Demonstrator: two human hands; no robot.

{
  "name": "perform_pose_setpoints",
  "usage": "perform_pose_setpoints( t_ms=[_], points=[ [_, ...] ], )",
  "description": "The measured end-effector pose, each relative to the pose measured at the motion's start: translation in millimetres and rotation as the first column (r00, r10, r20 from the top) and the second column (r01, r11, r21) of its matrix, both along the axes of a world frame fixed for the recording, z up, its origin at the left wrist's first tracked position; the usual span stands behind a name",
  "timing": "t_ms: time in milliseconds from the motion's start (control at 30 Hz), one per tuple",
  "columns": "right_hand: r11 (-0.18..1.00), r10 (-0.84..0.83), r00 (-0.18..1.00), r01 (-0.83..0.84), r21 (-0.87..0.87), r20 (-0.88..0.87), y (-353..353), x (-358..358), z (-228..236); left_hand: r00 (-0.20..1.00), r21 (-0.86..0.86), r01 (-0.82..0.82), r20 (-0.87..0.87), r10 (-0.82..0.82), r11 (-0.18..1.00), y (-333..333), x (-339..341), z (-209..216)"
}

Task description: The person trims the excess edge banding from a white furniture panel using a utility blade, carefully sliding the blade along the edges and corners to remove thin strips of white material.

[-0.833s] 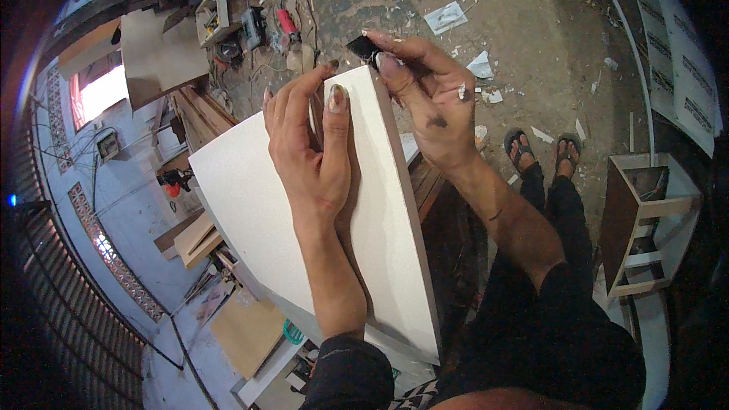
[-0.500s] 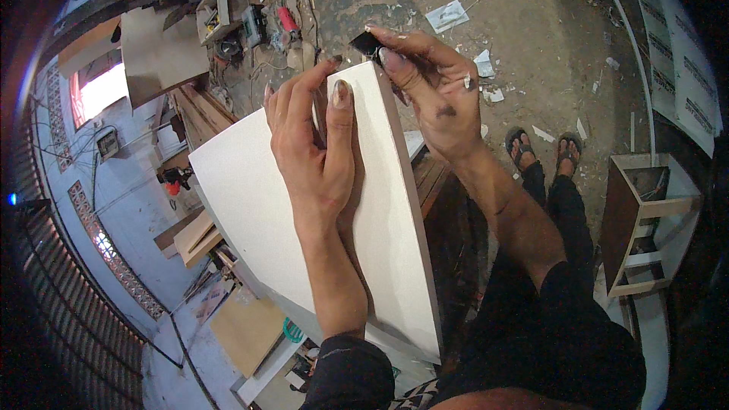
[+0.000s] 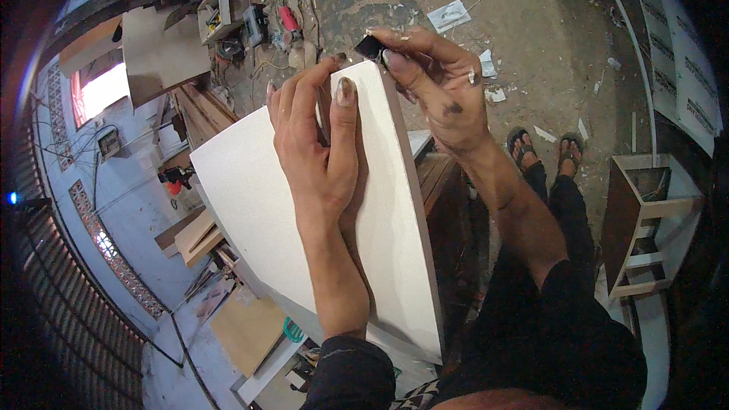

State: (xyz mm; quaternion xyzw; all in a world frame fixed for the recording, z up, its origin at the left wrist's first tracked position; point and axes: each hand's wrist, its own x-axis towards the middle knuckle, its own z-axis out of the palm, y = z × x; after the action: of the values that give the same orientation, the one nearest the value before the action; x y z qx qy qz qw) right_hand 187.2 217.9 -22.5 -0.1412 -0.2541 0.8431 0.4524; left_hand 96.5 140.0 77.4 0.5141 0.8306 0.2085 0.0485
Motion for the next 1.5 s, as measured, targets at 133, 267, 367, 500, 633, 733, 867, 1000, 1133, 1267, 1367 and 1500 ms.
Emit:
perform_pose_setpoints(
  t_ms=[133,267,367,500,633,733,867,1000,1133,1267,1367,1500],
  points=[
    [0.999,0.005,1.0,-0.005,0.047,0.014,0.2,4.5,-2.2,1.0,-0.015,-0.002,-0.002,0.002,1.0,2.1,0.6,0.8],
    [0.991,-0.072,0.997,0.067,0.119,0.036,-3.7,4.8,-5.4,1.0,-0.029,-0.006,0.006,0.006,1.0,3.6,2.8,1.5],
    [1.0,-0.006,0.999,0.005,-0.031,-0.032,-9.6,3.3,-7.1,1.0,-0.021,0.002,0.002,-0.002,1.0,0.5,0.5,1.1],
    [0.997,-0.035,0.999,0.033,-0.064,-0.024,5.1,8.3,-10.6,1.0,-0.011,0.021,-0.012,-0.021,1.0,0.8,0.1,-0.2],
    [0.999,-0.022,1.0,0.022,0.037,-0.004,4.9,2.0,-9.9,1.0,-0.013,0.015,-0.011,-0.016,1.0,1.0,0.7,-2.0],
    [0.999,0.023,1.0,-0.023,0.041,0.007,5.0,3.5,-6.3,1.0,-0.006,0.019,-0.011,-0.019,1.0,0.0,0.2,-2.4],
    [0.998,0.03,0.999,-0.032,0.059,0.036,3.9,4.9,-2.1,1.0,-0.013,0.027,-0.004,-0.027,1.0,-1.0,-0.2,-1.1],
    [0.993,-0.018,1.0,0.018,0.115,-0.001,2.4,5.5,-6.6,1.0,-0.01,0.019,0.006,-0.019,1.0,1.1,2.0,-2.2],
    [0.995,0.002,1.0,-0.003,0.105,0.009,3.8,7.7,-6.5,0.999,0.0,0.029,-0.019,-0.029,1.0,3.5,1.4,-2.7],
    [0.998,0.008,0.999,-0.006,0.056,-0.049,2.4,4.9,-7.3,0.999,-0.005,0.038,-0.031,-0.038,0.999,3.2,1.8,-3.0],
    [0.995,0.099,0.993,-0.098,0.014,-0.071,4.5,7.7,-10.7,0.998,0.005,0.038,-0.043,-0.038,0.999,2.5,1.1,-5.8],
    [0.998,0.047,0.995,-0.044,0.04,-0.084,0.8,6.4,-12.3,0.999,0.003,0.034,-0.03,-0.034,0.999,3.1,1.1,-5.9]
  ],
)
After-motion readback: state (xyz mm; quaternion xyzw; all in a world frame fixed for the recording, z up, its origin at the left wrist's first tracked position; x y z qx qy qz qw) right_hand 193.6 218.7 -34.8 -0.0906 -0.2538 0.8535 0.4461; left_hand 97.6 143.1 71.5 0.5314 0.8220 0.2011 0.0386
